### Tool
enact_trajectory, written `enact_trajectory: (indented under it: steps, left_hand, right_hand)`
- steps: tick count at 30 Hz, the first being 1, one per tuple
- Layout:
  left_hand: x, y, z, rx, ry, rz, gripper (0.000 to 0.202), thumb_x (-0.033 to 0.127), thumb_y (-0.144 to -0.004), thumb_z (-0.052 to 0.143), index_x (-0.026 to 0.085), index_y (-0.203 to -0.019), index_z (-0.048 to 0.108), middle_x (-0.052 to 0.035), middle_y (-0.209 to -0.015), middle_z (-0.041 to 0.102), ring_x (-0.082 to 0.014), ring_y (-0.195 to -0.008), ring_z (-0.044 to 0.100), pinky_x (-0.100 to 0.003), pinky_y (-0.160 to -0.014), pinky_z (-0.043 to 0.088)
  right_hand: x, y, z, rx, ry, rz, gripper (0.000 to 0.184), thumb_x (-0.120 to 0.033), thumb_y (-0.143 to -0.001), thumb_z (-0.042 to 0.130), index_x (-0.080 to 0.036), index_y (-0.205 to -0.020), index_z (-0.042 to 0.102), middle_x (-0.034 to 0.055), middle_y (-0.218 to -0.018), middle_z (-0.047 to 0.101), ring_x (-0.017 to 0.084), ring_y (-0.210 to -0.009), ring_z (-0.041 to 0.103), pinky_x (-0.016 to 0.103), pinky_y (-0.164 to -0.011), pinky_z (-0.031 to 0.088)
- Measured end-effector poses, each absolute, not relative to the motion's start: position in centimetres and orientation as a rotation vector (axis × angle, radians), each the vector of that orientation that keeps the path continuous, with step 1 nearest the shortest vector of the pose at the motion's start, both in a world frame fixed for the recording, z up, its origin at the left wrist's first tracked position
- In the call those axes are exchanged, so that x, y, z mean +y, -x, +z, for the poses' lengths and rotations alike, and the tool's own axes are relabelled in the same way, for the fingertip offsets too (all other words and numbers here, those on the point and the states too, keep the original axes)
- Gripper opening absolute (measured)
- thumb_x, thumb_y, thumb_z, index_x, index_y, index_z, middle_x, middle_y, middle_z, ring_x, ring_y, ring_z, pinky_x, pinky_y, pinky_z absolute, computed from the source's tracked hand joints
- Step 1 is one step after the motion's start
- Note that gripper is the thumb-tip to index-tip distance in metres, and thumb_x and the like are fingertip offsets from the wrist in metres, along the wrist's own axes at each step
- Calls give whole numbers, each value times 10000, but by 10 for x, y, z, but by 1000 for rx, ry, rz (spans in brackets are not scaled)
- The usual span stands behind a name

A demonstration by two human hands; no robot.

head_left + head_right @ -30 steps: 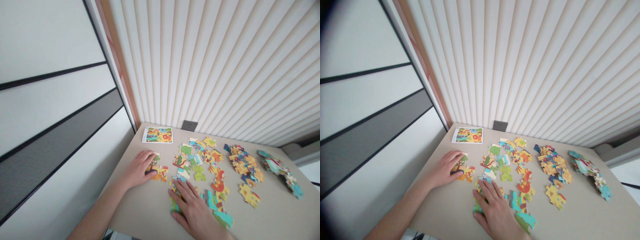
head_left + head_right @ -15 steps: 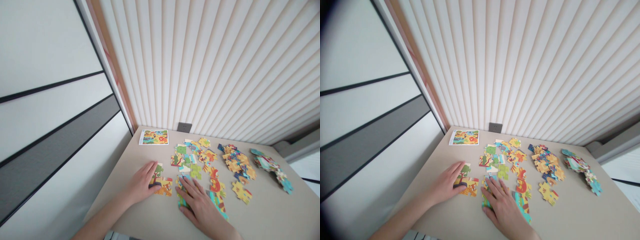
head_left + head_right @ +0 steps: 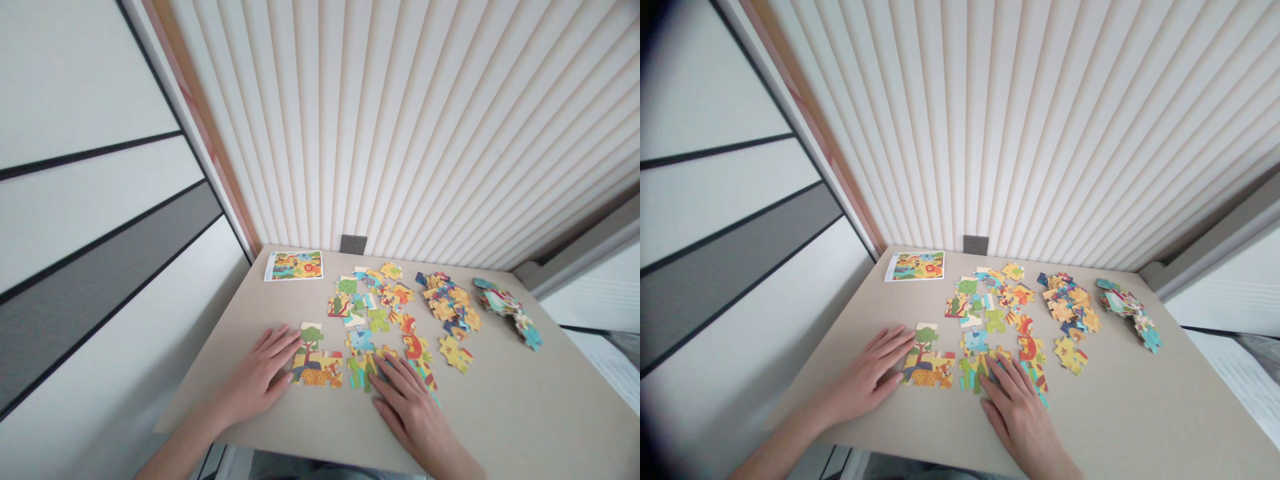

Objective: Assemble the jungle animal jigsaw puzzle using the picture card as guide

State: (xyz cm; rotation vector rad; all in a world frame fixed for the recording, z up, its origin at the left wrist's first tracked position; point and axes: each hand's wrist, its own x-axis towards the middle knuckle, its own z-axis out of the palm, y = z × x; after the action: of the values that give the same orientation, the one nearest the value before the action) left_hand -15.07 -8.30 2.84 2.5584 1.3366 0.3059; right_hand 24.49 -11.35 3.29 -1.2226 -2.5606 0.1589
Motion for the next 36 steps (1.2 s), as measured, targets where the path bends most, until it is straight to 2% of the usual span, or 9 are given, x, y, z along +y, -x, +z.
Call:
enact_trajectory:
  steps: [3,7,9,13,20,24,27,32,36]
  left_hand:
    - [-85,141,26,1334,-2571,316,676,246,-1003,535,310,-1634,303,-37,-1677,353,-308,-1581,247,-617,-1281,221]
    - [-85,139,23,1342,-2594,307,648,273,-1027,508,312,-1637,295,-31,-1680,342,-304,-1582,244,-624,-1280,209]
    - [-84,143,21,1328,-2611,307,658,278,-1022,521,325,-1637,292,-20,-1678,344,-300,-1580,251,-621,-1278,219]
    - [-87,153,18,1300,-2632,350,672,282,-995,567,345,-1621,332,-14,-1653,393,-299,-1559,308,-598,-1275,250]
    - [-94,168,14,1251,-2652,294,716,377,-985,602,404,-1628,289,6,-1647,395,-321,-1539,346,-618,-1243,312]
    - [-99,171,13,1221,-2675,255,728,410,-971,628,420,-1622,302,17,-1636,417,-325,-1537,350,-594,-1240,343]
    - [-102,172,11,1159,-2714,249,719,423,-976,631,391,-1623,318,9,-1633,425,-307,-1535,360,-565,-1265,305]
    - [-104,172,12,1103,-2774,362,694,411,-980,650,311,-1610,377,-22,-1624,449,-267,-1528,382,-461,-1307,228]
    - [-104,169,16,1083,-2775,376,703,452,-969,668,294,-1599,400,-33,-1612,469,-262,-1522,392,-439,-1317,203]
  right_hand:
    - [-117,-246,30,-2508,1227,137,474,-260,-1006,606,-335,-1473,583,48,-1567,531,309,-1474,463,571,-1196,438]
    - [-114,-238,32,-2505,1242,108,470,-234,-1020,576,-323,-1481,572,55,-1556,546,289,-1470,471,554,-1206,430]
    - [-113,-240,34,-2511,1287,94,513,-259,-1022,578,-325,-1527,517,58,-1593,499,297,-1494,436,562,-1205,428]
    - [-117,-264,35,-2482,1448,76,646,-365,-1007,610,-333,-1610,382,69,-1698,303,351,-1550,309,587,-1190,433]
    - [-126,-277,30,-2476,1586,146,730,-482,-1033,538,-321,-1666,210,99,-1732,155,361,-1584,178,612,-1203,380]
    - [-108,-252,34,-2454,1591,191,739,-527,-1029,529,-335,-1664,205,112,-1737,107,368,-1588,160,650,-1213,321]
    - [-92,-237,35,-2465,1574,247,703,-514,-1029,535,-346,-1651,254,105,-1740,98,357,-1594,145,643,-1228,280]
    - [-72,-217,28,-2449,1655,316,637,-538,-1046,470,-362,-1636,304,61,-1747,67,321,-1608,83,588,-1273,167]
    - [-53,-198,23,-2387,1715,282,633,-524,-1048,457,-343,-1637,313,64,-1746,98,326,-1608,98,597,-1273,134]
